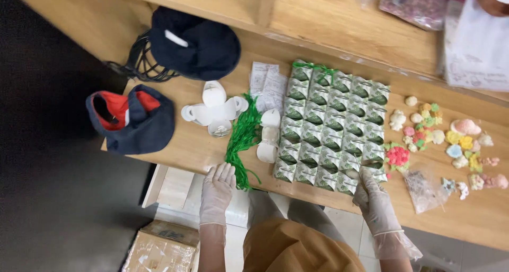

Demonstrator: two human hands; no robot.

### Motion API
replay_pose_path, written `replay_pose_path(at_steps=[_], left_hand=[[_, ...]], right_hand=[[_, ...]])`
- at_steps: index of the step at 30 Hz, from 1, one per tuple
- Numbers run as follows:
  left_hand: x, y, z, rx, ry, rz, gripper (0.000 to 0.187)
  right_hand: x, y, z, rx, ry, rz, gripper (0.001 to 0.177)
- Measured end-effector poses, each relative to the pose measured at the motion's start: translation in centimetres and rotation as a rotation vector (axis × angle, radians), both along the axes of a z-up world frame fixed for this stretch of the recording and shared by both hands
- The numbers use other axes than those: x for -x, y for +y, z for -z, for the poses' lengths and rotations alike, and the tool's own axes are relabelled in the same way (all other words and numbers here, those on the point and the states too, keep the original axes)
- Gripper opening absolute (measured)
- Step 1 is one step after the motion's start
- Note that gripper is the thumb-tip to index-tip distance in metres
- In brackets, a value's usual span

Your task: Preparing wax and weighing materials for candle production at a dedicated melting station.

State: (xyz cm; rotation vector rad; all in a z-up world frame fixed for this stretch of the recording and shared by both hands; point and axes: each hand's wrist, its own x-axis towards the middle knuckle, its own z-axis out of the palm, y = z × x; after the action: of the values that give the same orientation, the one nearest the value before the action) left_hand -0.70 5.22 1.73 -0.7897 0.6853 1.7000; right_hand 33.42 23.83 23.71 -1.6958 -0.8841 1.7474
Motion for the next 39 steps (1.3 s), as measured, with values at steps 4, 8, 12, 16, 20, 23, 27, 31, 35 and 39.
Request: replay_pose_path(at_steps=[4,8,12,16,20,23,27,31,35,39], left_hand=[[-0.7,4.2,0.4,0.002,0.119,0.184,0.056],[-2.4,8.9,0.4,-0.004,0.367,0.465,0.062],[-4.9,13.1,-1.8,-0.072,0.566,0.663,0.064],[-8.4,16.7,-4.6,-0.144,0.591,0.835,0.063],[-13.4,19.3,-7.2,-0.140,0.614,0.978,0.063],[-18.4,20.9,-8.3,-0.120,0.662,1.059,0.061],[-30.2,22.3,-16.6,-0.193,0.857,1.219,0.058],[-45.0,22.8,-25.7,-0.625,0.921,1.432,0.053],[-57.2,23.9,-29.3,-0.827,0.853,1.480,0.049],[-66.0,23.0,-30.5,-0.953,0.760,1.533,0.043]], right_hand=[[-2.9,0.0,0.1,-0.033,0.030,0.179,0.042],[-9.2,-0.9,2.5,-0.082,-0.055,0.343,0.049],[-10.9,-0.7,0.3,-0.116,-0.017,0.418,0.038],[-14.2,-1.2,-1.9,-0.098,-0.036,0.510,0.042],[-18.1,-2.4,-5.6,-0.160,-0.006,0.592,0.044],[-21.0,-3.1,-9.3,-0.192,-0.059,0.662,0.041],[-26.2,-3.9,-11.7,-0.235,-0.139,0.632,0.041],[-32.7,-3.7,-12.1,-0.247,-0.005,0.618,0.041],[-39.8,-4.0,-12.1,-0.262,0.150,0.616,0.041],[-46.4,-5.9,-10.7,-0.370,0.285,0.615,0.042]])
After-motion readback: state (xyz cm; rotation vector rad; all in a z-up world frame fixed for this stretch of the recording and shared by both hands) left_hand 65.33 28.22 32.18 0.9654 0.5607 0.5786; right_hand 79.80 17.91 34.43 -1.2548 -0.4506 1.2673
